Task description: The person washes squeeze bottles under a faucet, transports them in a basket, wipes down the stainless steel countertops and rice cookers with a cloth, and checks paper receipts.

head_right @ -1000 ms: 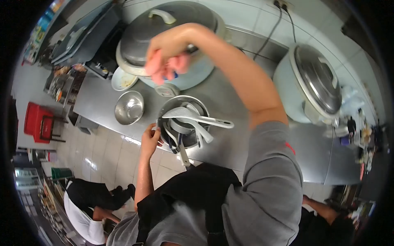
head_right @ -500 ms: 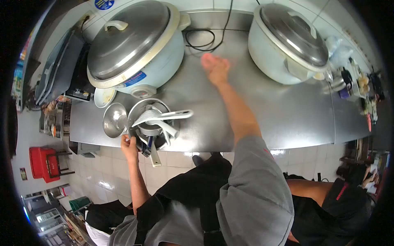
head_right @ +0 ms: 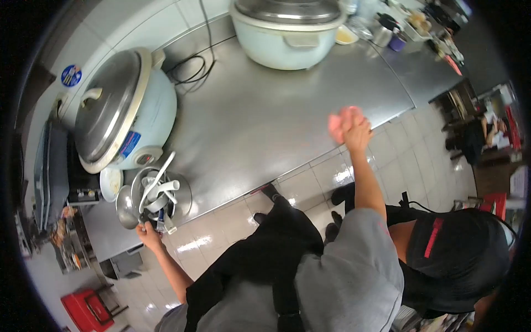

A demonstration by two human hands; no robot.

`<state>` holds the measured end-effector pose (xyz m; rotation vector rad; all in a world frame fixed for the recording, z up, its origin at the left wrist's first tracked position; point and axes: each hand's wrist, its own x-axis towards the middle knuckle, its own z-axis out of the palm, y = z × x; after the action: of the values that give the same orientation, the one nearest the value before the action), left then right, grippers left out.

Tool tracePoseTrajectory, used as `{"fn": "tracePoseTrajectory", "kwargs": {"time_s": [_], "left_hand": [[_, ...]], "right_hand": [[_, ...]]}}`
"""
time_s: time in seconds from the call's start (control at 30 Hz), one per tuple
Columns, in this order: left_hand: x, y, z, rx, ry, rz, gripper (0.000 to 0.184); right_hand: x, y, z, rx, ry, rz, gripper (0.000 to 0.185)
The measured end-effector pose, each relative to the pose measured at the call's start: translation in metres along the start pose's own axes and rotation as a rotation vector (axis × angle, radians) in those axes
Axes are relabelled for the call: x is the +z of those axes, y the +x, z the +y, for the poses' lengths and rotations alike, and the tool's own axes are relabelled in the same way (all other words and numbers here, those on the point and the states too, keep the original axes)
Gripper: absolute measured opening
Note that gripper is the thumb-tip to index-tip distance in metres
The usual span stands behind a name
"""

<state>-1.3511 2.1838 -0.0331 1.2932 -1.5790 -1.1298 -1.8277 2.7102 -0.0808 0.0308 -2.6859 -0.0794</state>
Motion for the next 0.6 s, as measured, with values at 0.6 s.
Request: {"fn": "tracePoseTrajectory", "kwargs": {"time_s": [0.6], "left_hand": [[-0.019, 0.009, -0.026, 0.024, 0.111, 0.118, 0.018]], "right_hand": [[0.025, 0.062, -0.303, -0.416, 0.593, -0.155, 0.029]]}}
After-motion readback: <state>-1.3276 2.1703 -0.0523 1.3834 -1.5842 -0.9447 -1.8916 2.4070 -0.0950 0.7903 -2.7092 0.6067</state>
